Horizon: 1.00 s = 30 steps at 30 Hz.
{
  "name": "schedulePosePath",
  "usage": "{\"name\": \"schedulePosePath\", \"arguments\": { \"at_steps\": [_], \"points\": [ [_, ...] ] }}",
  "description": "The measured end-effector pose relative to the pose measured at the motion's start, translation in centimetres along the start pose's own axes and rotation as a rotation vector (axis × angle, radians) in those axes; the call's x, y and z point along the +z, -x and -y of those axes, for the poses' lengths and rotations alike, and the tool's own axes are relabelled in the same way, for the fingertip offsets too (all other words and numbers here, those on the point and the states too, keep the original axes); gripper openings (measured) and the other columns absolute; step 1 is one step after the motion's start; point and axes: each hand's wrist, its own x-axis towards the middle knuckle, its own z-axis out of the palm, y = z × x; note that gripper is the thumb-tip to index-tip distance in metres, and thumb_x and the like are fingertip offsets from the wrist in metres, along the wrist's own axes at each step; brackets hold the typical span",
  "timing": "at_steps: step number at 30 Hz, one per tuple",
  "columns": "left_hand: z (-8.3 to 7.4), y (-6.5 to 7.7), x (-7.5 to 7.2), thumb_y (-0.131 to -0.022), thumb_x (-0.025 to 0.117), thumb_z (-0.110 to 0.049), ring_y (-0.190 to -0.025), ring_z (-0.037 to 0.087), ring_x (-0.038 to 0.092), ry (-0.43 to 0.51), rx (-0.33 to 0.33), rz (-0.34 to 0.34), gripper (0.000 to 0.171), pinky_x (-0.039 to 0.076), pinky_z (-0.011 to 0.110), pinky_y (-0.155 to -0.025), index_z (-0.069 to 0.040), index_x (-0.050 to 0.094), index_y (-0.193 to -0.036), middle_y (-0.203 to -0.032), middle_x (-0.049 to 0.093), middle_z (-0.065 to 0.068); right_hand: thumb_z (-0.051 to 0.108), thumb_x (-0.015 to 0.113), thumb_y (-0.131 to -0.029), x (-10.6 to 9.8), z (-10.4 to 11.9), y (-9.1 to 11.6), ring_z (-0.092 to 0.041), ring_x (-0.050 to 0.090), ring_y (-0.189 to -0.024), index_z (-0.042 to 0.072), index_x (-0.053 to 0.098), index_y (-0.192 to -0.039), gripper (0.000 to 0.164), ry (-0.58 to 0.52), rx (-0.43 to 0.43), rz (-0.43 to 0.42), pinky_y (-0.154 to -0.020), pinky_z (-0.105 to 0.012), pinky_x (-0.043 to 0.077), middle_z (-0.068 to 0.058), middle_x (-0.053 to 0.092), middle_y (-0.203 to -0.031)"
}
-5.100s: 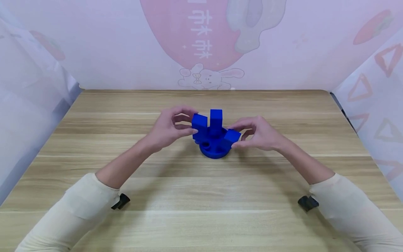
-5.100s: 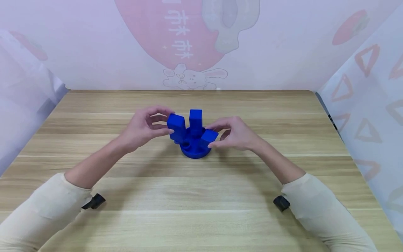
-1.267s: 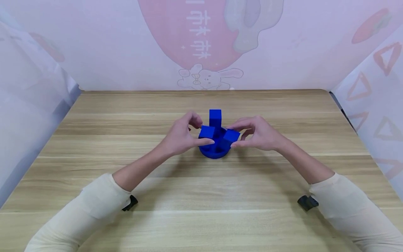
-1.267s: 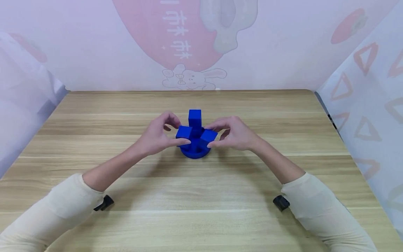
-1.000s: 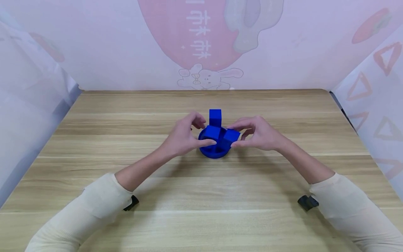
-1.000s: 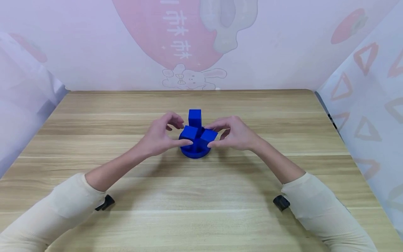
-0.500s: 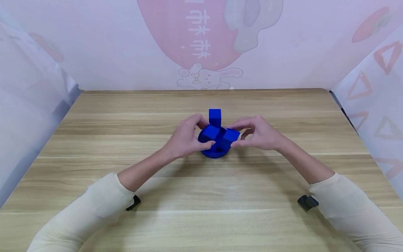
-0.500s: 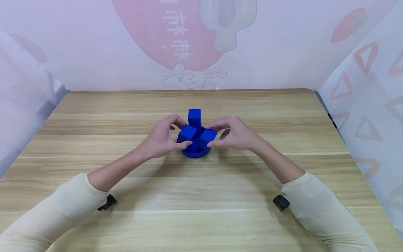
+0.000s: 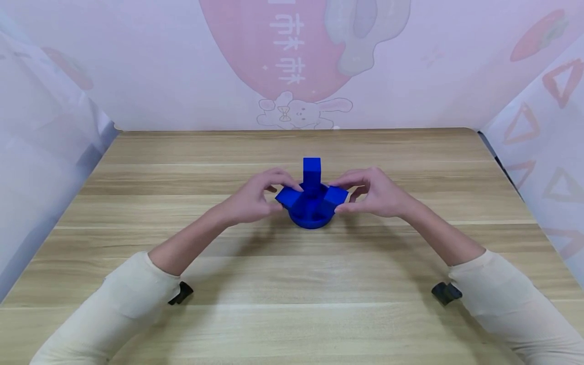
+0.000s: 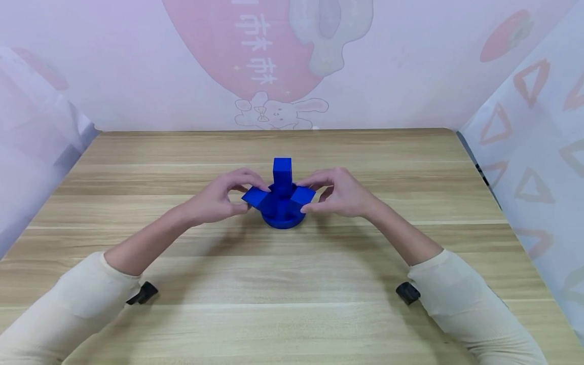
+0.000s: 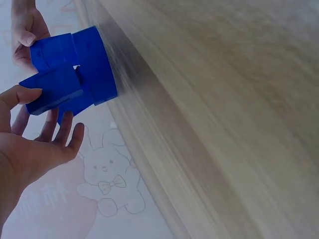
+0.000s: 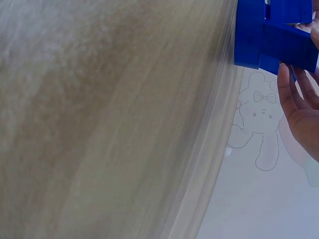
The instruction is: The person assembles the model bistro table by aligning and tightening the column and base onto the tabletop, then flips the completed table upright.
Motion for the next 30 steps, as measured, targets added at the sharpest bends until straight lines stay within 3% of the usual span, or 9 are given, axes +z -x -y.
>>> {"name": "schedulePosePath", "arguments": {
  "at_steps": [5, 10, 13, 17, 23, 30],
  "points": [
    [0.16, 0.26, -0.11, -0.085, 0.075, 0.008, -0.123, 0.031, 0.058, 0.001, -0.003, 0.01, 0.04, 0.053, 0.051, -0.096, 0.0, 0.071, -0.124, -0.13, 0.067, 0.015, -0.002, 0.087, -0.08, -0.01, -0.09, 0.02, -0.02, 0.069, -0.098, -0.008, 0.071, -0.124, 0.048, -0.005, 0.002, 0.001, -0.077, -0.034, 0.062, -0.018, 0.073, -0.119],
    [0.02, 0.36, 0.24, -0.08, 0.09, -0.01, -0.116, 0.03, 0.062, -0.008, -0.095, -0.052, 0.057, 0.053, 0.05, -0.097, 0.004, 0.064, -0.129, -0.125, 0.069, 0.015, -0.002, 0.087, -0.08, -0.02, -0.1, 0.03, -0.022, 0.07, -0.098, -0.008, 0.07, -0.125, 0.048, -0.001, 0.004, 0.003, -0.077, -0.034, 0.062, -0.017, 0.073, -0.12],
    [-0.06, 0.47, 0.45, -0.079, 0.092, -0.014, -0.112, 0.029, 0.063, -0.005, -0.145, -0.099, 0.057, 0.052, 0.05, -0.097, 0.003, 0.063, -0.124, -0.117, 0.07, 0.013, -0.002, 0.087, -0.08, -0.02, -0.13, 0.03, -0.022, 0.07, -0.098, -0.008, 0.07, -0.125, 0.048, 0.0, 0.005, 0.004, -0.077, -0.034, 0.062, -0.017, 0.073, -0.12],
    [-0.01, 0.54, 0.45, -0.079, 0.089, -0.01, -0.112, 0.03, 0.063, 0.004, -0.134, -0.125, 0.05, 0.052, 0.053, -0.097, 0.003, 0.065, -0.121, -0.116, 0.07, 0.014, -0.002, 0.087, -0.08, -0.03, -0.21, 0.02, -0.021, 0.07, -0.098, -0.008, 0.071, -0.125, 0.048, -0.003, 0.003, 0.003, -0.077, -0.034, 0.062, -0.017, 0.072, -0.121],
    [0.19, 0.48, -0.04, -0.084, 0.079, 0.003, -0.119, 0.034, 0.06, 0.0, -0.058, -0.068, 0.046, 0.051, 0.058, -0.097, 0.004, 0.067, -0.129, -0.128, 0.067, 0.018, -0.001, 0.087, -0.08, -0.06, -0.3, 0.02, -0.02, 0.07, -0.098, -0.008, 0.071, -0.124, 0.048, -0.011, -0.003, 0.001, -0.077, -0.034, 0.062, -0.017, 0.073, -0.12],
    [0.55, 0.39, -0.46, -0.092, 0.07, 0.006, -0.125, 0.032, 0.054, 0.031, -0.086, 0.003, 0.048, 0.049, 0.055, -0.1, -0.003, 0.064, -0.138, -0.136, 0.062, 0.015, -0.001, 0.087, -0.08, -0.03, -0.31, 0.03, -0.02, 0.07, -0.097, -0.008, 0.07, -0.125, 0.048, -0.01, 0.005, 0.001, -0.077, -0.035, 0.062, -0.018, 0.073, -0.121]
  ]
}}
